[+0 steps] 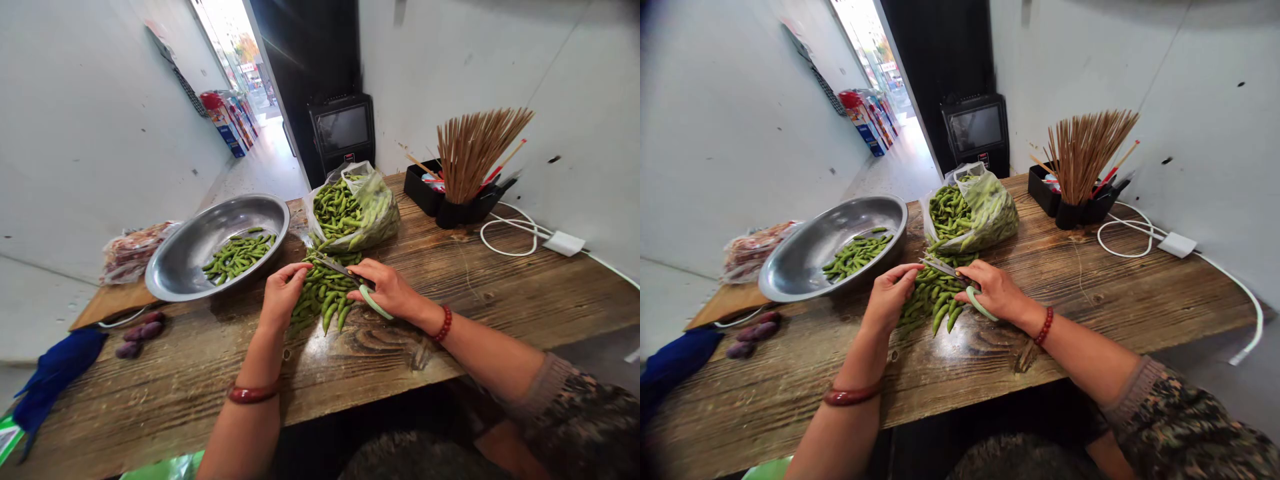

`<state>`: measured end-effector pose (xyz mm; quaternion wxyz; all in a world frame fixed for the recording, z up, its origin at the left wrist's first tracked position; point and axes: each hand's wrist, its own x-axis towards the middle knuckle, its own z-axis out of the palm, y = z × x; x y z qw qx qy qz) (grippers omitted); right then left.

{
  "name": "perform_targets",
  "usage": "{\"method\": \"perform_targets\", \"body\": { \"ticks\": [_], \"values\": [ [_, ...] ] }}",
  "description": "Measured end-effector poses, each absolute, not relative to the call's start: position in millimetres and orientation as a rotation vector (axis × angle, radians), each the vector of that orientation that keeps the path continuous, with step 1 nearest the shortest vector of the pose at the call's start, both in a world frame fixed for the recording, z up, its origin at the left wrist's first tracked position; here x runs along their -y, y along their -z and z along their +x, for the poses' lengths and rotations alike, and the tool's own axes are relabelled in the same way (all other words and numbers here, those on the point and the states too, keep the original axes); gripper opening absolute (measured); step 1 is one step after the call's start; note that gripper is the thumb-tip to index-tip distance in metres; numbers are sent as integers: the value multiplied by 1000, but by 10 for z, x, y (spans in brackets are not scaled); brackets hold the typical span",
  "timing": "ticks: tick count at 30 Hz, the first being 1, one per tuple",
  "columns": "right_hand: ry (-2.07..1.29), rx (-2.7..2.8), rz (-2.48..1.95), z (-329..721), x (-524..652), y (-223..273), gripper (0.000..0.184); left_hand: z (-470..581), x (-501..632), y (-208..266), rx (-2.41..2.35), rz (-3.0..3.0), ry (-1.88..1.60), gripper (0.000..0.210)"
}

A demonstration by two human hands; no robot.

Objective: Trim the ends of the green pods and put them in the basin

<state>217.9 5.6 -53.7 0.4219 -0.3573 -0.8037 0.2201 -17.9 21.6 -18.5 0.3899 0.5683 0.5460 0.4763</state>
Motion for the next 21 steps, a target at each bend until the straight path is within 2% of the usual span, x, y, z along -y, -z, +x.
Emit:
{"method": "perform_targets", "body": {
  "ticks": [2,5,8,11,16,21],
  "values": [
    [-550,2017,-896,2177,-48,526,43,-170,-224,235,-1563,1798,-1145,15],
    [-552,2019,-904,2172,-34,491,42,-144,-200,254,-1814,2168,-869,15],
    [-554,2028,-921,2164,-19,452,42,-104,-157,229,-2003,2296,-545,20],
    [-551,2037,-930,2161,-13,438,40,-81,-137,217,-2100,2347,-364,24],
    [-548,2029,-914,2164,-29,474,40,-117,-151,256,-2148,2401,-305,24],
    [-540,2016,-914,2164,-41,507,42,-136,-162,276,-2029,2448,-436,21]
  ]
}}
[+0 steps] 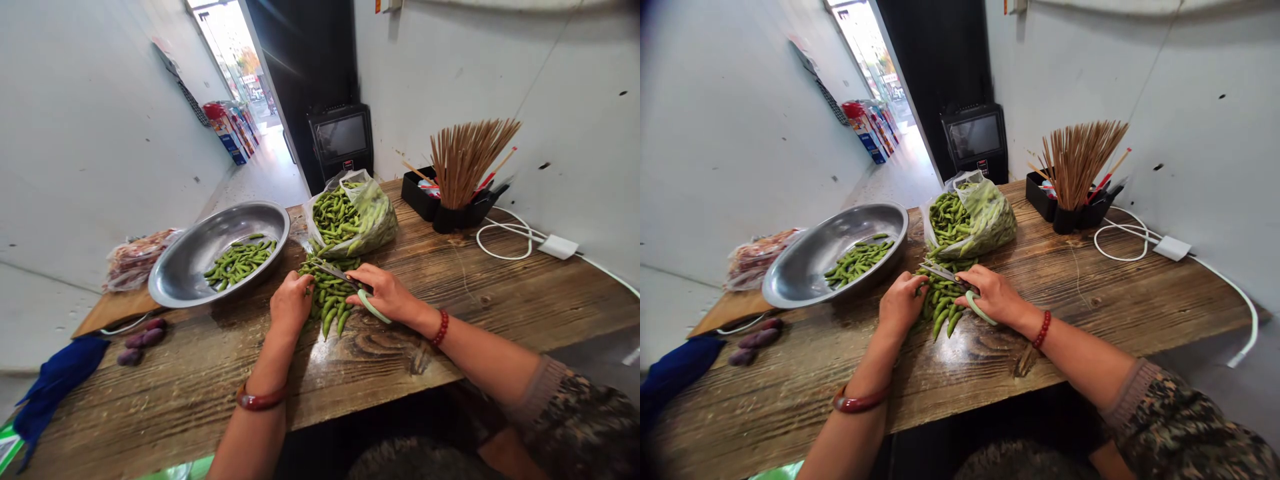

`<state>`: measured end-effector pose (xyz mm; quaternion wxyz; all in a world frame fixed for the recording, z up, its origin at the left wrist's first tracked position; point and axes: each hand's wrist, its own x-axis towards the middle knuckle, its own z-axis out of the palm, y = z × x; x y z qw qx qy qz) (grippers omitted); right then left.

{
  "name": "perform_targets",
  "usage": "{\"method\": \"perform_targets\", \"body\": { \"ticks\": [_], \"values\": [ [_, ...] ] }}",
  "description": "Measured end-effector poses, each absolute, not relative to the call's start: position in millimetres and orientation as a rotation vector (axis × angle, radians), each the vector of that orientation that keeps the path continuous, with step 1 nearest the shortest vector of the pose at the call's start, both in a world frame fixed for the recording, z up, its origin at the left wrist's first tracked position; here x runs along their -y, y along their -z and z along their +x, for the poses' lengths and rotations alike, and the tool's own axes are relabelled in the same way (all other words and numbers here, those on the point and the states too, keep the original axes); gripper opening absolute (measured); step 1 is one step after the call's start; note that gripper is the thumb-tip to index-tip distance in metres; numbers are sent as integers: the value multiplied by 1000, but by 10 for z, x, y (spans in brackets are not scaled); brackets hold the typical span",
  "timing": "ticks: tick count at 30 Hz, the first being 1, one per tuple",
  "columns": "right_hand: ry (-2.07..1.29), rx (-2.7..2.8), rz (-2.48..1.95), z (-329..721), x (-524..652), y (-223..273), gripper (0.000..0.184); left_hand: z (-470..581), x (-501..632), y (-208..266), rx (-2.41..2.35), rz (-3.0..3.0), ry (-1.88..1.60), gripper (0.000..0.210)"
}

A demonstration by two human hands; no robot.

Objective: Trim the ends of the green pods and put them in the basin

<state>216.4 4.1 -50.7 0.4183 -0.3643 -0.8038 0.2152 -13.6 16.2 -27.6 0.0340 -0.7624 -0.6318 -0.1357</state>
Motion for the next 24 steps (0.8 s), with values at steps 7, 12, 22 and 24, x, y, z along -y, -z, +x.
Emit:
{"method": "perform_targets", "body": {
  "ticks": [7,12,22,24],
  "values": [
    [-543,2002,-893,2166,-46,512,42,-131,-195,211,2029,-2511,1472,6],
    [-566,2008,-894,2164,-37,490,42,-87,-122,127,2307,-2705,2089,23],
    [-563,2047,-873,2161,-44,512,53,39,-50,54,2388,-2690,2465,21],
    [-565,2054,-872,2159,-42,509,55,41,-53,83,2407,-2724,2359,21]
  ]
}}
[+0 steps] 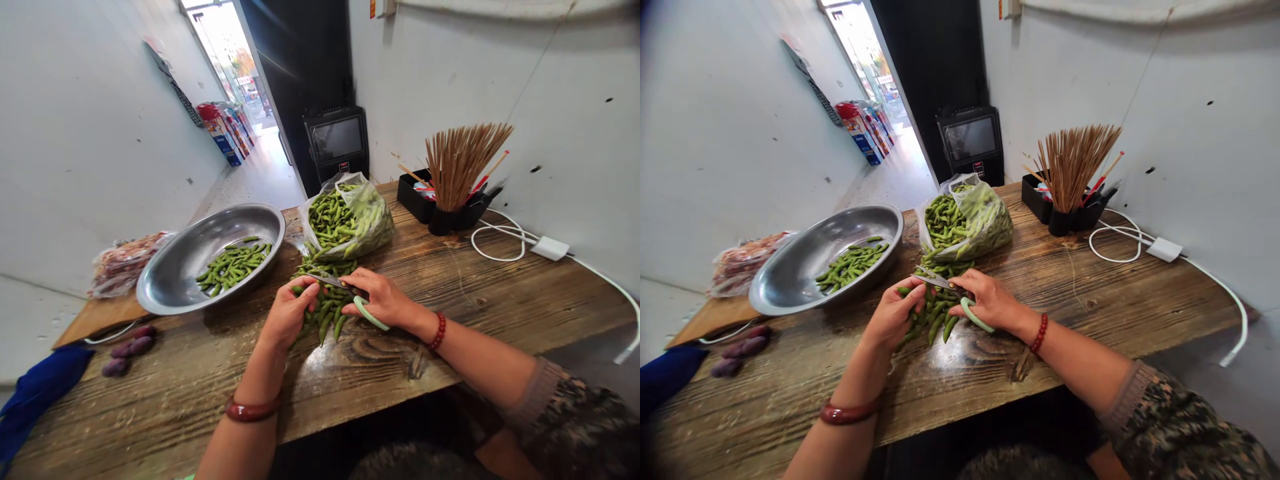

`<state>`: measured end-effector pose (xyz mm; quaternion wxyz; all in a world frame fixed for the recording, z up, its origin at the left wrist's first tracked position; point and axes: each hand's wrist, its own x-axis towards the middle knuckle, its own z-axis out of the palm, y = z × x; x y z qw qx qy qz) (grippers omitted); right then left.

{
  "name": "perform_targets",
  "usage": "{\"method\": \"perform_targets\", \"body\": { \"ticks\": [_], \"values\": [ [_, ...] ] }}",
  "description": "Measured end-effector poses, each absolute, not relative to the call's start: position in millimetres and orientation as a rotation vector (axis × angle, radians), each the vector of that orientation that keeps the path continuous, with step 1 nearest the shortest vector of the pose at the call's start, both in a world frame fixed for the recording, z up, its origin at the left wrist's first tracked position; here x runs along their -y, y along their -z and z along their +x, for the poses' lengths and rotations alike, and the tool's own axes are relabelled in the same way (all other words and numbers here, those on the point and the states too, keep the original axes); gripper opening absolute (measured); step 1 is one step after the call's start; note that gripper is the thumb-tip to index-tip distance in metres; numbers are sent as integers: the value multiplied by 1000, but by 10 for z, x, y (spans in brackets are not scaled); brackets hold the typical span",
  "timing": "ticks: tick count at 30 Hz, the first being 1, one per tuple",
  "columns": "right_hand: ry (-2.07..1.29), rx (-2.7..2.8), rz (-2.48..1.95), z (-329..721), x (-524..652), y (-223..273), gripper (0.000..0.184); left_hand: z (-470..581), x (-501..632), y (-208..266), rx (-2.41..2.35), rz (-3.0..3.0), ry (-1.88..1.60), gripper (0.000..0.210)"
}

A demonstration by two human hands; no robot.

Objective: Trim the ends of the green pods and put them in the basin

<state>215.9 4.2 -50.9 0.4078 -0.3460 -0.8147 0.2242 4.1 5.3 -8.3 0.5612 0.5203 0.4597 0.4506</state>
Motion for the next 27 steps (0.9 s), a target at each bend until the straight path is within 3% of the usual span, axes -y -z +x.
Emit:
{"method": "perform_targets", "body": {
  "ticks": [14,27],
  "values": [
    [-555,2098,-883,2164,-35,478,60,65,-42,140,-1167,1417,-1002,20],
    [-586,2156,-893,2192,-27,401,45,7,-51,94,-1229,1506,-957,20]
  ]
}}
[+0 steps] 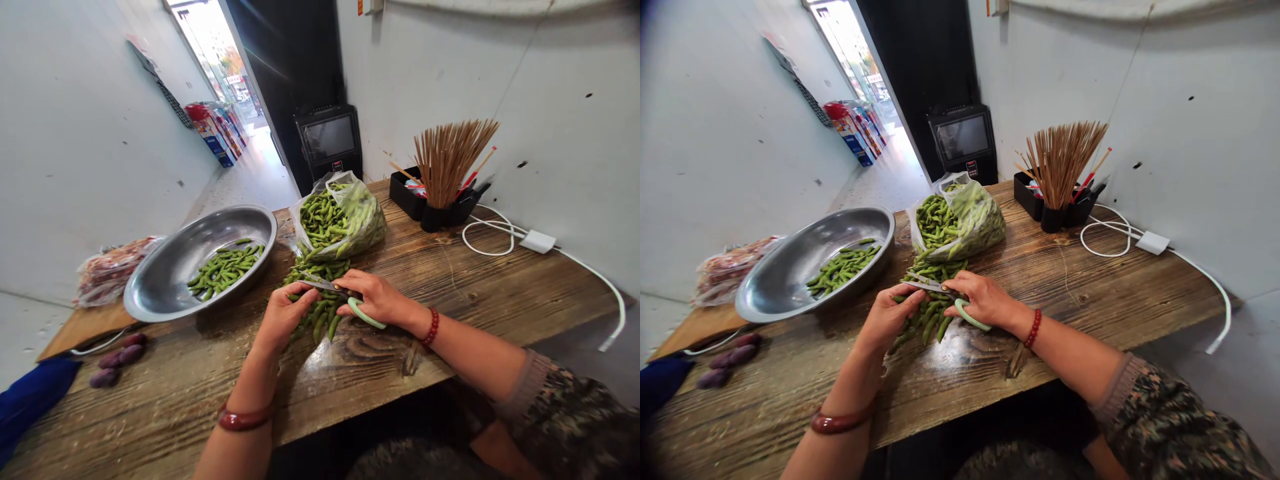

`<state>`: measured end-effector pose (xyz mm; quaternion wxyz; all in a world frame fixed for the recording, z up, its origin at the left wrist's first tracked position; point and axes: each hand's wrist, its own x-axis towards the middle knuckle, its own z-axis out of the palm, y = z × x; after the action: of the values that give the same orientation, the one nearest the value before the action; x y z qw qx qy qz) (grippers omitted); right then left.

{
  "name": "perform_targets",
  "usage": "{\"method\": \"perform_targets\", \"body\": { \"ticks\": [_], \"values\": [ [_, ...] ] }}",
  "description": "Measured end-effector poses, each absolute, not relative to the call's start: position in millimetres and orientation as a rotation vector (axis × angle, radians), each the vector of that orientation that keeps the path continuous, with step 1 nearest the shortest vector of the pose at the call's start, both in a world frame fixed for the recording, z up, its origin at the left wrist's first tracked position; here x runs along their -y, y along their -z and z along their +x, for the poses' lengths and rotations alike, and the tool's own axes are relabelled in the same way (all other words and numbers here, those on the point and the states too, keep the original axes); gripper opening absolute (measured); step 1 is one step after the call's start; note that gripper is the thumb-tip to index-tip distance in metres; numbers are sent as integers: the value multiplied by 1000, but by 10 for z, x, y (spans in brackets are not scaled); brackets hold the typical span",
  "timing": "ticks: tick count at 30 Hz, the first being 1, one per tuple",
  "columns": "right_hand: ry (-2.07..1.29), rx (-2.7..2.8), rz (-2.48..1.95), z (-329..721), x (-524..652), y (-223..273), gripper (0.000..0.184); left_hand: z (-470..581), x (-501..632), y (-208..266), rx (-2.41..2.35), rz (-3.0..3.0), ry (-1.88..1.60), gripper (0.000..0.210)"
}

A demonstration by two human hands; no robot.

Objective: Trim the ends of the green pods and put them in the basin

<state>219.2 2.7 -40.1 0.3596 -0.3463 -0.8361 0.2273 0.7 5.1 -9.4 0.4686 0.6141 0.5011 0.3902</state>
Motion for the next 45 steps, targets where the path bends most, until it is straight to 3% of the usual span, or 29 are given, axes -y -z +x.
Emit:
{"method": "perform_targets", "body": {
  "ticks": [6,20,45],
  "values": [
    [-561,2179,-936,2202,-31,412,43,6,-63,39,-1219,1521,-1026,14],
    [-499,2042,-953,2181,-41,475,50,-27,-114,62,-1011,902,-1249,28],
    [-504,2053,-924,2156,-19,461,52,38,-81,99,-959,940,-1180,25]
  ]
}}
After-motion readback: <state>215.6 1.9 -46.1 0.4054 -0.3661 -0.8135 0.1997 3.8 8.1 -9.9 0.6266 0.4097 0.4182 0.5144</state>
